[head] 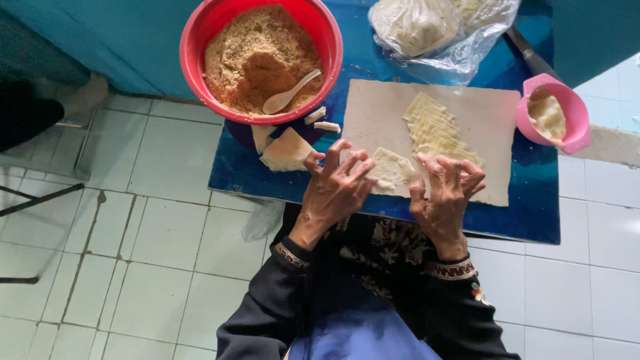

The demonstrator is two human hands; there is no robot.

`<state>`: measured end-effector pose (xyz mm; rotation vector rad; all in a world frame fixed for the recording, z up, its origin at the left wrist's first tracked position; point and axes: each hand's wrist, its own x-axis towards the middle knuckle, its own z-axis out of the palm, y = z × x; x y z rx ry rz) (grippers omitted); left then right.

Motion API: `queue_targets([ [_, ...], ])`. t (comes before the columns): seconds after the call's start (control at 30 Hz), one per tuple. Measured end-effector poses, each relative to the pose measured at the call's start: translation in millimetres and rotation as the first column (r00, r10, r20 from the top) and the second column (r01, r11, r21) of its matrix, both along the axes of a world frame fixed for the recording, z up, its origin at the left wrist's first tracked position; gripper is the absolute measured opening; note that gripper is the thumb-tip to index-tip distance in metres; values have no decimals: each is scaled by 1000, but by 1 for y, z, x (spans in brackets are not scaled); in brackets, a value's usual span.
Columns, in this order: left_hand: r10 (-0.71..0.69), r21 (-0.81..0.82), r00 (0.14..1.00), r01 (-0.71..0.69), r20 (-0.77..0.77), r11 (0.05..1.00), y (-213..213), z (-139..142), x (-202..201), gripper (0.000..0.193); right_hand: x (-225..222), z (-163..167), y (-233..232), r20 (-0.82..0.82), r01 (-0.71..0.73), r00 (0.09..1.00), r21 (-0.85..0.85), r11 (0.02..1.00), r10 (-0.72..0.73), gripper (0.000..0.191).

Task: The person sits at a small table and makes filled dough parcels. They take a square dough wrapper, spoon brown filling from a large red bowl onto it, fold the wrapper over the filling into a closed shape, and set the finished piece with a stack of completed wrappers on the board.

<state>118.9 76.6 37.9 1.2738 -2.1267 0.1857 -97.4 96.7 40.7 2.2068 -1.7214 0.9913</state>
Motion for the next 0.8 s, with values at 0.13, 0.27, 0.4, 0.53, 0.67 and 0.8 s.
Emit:
queue_targets([
  [0.13, -23, 13, 1000, 23, 3, 1000, -12, -5, 11, 28, 19, 24, -22, -95, 1, 995, 42, 999, 3, 23],
  [0.27, -25, 42, 999, 24, 31, 999, -18, -6, 21, 38, 43, 54, -53, 7, -238, 971, 150, 960, 239, 20],
  [0.4, 18, 27, 998, -20, 60, 999, -24, -8, 26, 44, 74, 70, -87, -65, -393, 913, 128, 911, 403, 16],
  [0.53, 31, 61, 998, -35, 60, 998, -27, -7, 31, 51, 107, 75, -114, -133, -481, 866, 35, 876, 481, 14],
  [0.67, 46, 27, 999, -47, 23, 999, -30, -6, 33, 60, 135, 76, -159, -165, -489, 864, -47, 871, 476, 9],
  [0.8, 12, 121, 1000, -12, -3, 993, -37, -11, 32, 60, 142, 70, -193, -176, -483, 863, -15, 876, 473, 10],
])
